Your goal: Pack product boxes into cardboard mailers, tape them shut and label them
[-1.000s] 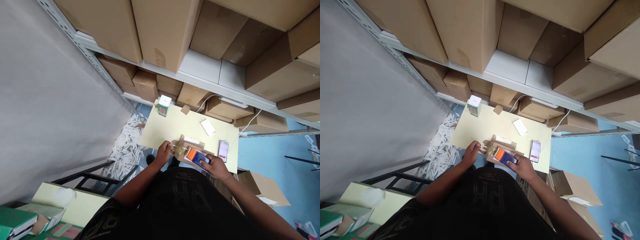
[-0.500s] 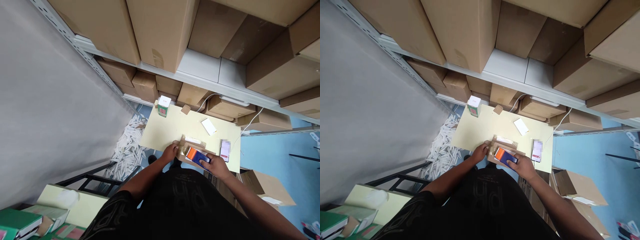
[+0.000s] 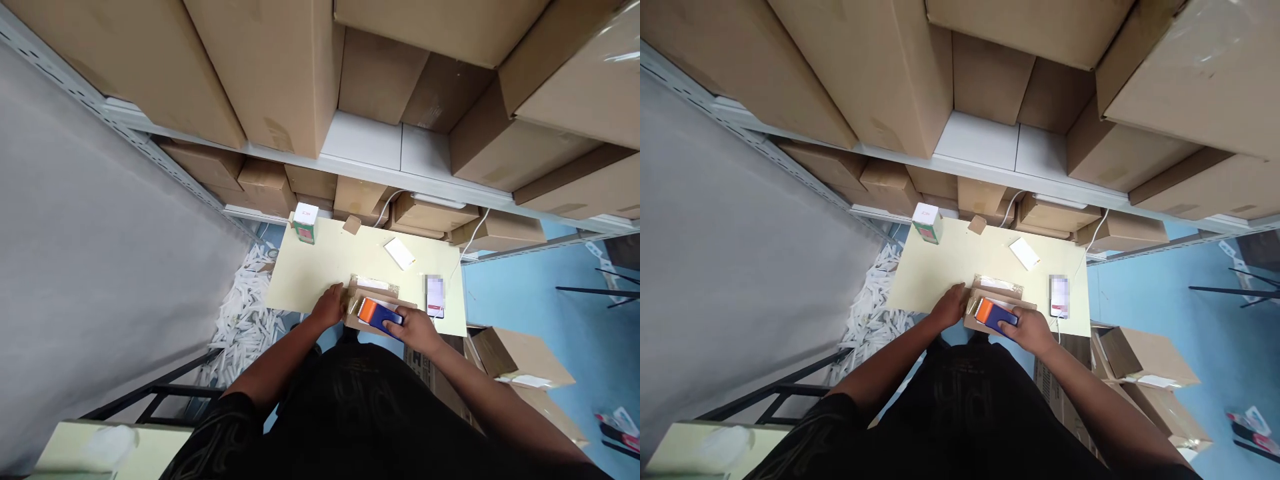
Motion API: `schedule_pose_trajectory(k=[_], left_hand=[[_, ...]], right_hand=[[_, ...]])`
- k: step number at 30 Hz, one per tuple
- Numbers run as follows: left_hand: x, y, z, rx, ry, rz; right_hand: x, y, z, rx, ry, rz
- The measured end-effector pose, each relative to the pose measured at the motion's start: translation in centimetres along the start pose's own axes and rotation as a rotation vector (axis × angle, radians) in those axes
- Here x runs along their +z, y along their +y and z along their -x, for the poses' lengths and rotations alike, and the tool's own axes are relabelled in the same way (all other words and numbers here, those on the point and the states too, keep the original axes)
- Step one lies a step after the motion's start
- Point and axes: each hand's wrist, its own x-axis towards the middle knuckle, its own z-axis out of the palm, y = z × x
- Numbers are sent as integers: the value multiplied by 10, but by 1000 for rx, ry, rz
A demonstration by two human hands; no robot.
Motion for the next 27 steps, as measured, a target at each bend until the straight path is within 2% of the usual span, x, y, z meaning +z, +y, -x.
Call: schedule_pose_trajectory(k=[2,5,8,12,14,17,22,25,27], left_hand=[[-10,10,1,108,-82,29],[-26,26,8,283,-296,-23],[-26,38,11,387,-416,-159],[-11,43,0,495,-376,-363],[-13,42,-5,532,-353,-413],[-39,38,-9,534,-318,-440],[-98,21,-3,448,-286,-486],[-112,13,0,406,-235,-523],[-112,11,-1,403,-222,-541]], right_hand=[[-1,0,0,-8,1,-16],[-4,-2,-1,3,-4,-62],[-6,-3,-2,-2,-8,-102],[-10,-1,-6,-38,-1,-124],[-13,-3,-12,-48,-8,-129],[-17,-18,-26,-71,-46,-164],[-18,-74,-63,-135,-116,-45],[-19,-94,-79,-172,-117,100],[-23,-94,-83,-185,-130,139]])
